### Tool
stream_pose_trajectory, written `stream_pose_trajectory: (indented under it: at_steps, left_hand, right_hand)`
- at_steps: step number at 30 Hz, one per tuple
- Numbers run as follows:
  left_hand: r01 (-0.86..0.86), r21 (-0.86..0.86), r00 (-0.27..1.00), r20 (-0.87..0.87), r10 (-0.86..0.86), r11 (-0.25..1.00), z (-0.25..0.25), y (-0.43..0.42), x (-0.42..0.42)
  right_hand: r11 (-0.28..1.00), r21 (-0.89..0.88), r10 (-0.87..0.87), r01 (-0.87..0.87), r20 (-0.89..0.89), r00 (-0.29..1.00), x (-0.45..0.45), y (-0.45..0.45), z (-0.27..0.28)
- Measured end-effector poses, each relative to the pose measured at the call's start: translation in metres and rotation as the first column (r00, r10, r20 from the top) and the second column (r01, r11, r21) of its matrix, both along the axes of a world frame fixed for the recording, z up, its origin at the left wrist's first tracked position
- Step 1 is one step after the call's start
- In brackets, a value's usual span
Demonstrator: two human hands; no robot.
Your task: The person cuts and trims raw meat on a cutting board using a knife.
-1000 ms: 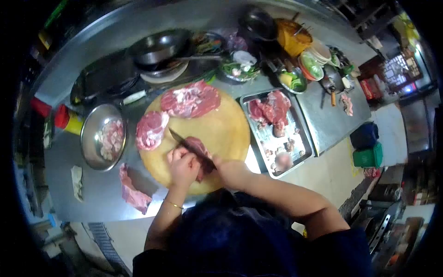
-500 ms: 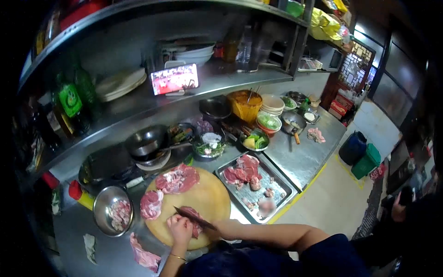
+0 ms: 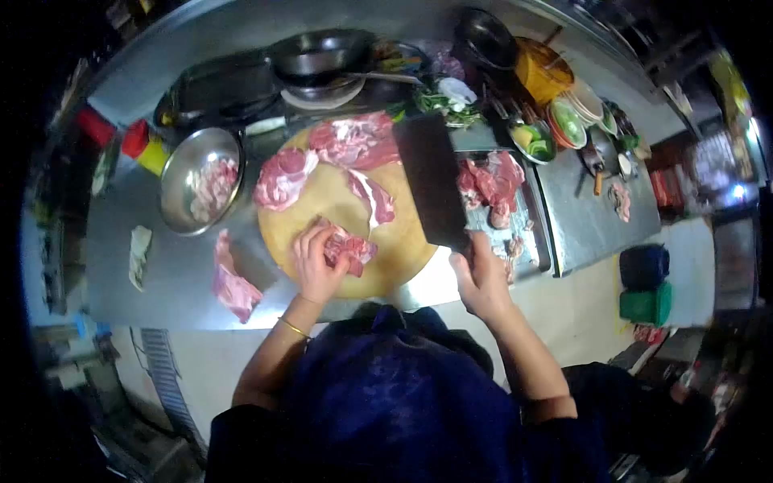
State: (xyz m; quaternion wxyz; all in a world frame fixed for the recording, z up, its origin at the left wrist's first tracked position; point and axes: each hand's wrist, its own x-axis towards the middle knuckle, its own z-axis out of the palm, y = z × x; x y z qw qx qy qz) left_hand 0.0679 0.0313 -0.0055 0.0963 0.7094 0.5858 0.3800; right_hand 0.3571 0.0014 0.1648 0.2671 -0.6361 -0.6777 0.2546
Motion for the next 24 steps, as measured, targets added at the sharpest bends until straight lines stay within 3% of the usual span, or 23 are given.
stream_pose_trajectory:
  at_steps: [1,4,7,9,12,14,15,17,19,21,24]
  left_hand:
    - [-0.011,-0.003,1.0,-0.001,0.011,1.0,0.0,-0.001,-0.001]
    - [-0.02,-0.019,1.0,-0.005,0.02,1.0,-0.001,-0.006,-0.004]
    - [-0.023,-0.023,1.0,0.004,0.023,0.999,0.0,-0.008,-0.007]
    - [-0.032,0.004,0.999,-0.008,0.032,0.999,0.002,-0.004,-0.009]
    - [-0.013,0.011,1.0,-0.017,0.013,1.0,-0.003,-0.002,-0.009]
    - [0.014,0.035,0.999,0.033,-0.015,0.999,-0.012,0.001,-0.011]
    - [0.021,0.042,0.998,0.058,-0.024,0.999,-0.014,-0.004,-0.014]
    - [0.042,0.035,0.996,0.074,-0.044,0.999,-0.009,-0.002,-0.011]
    - [0.061,0.004,0.996,0.07,-0.061,0.998,-0.01,0.002,-0.011]
    - [0.06,-0.022,0.997,0.047,-0.059,0.998,-0.011,0.004,-0.013]
    - [-0.016,-0.001,1.0,-0.012,0.016,1.0,0.001,0.005,-0.004]
  right_hand:
    - [0.996,0.092,0.019,-0.017,-0.031,0.999,0.003,0.002,0.007]
    - [0.983,0.163,0.063,-0.09,0.161,0.985,0.013,-0.006,0.02]
    - [0.984,0.129,0.113,-0.127,0.108,0.988,0.001,-0.005,0.031]
    - [0.956,0.026,0.273,-0.292,0.281,0.92,0.0,0.004,0.025]
    - [0.886,-0.361,0.434,-0.291,0.423,0.795,0.014,0.017,-0.028]
    - [0.909,-0.341,0.383,-0.24,0.453,0.805,0.03,0.032,-0.025]
    - [0.92,-0.326,0.357,-0.219,0.461,0.813,0.032,0.034,-0.025]
    - [0.912,-0.34,0.339,-0.23,0.309,0.889,0.034,0.034,-0.006]
    - [0.926,-0.268,0.347,-0.266,0.325,0.88,0.023,0.023,0.004]
    - [0.906,-0.256,0.384,-0.337,0.16,0.909,0.011,0.013,-0.003]
    - [0.878,-0.248,0.467,-0.41,0.251,0.848,-0.02,0.01,0.003]
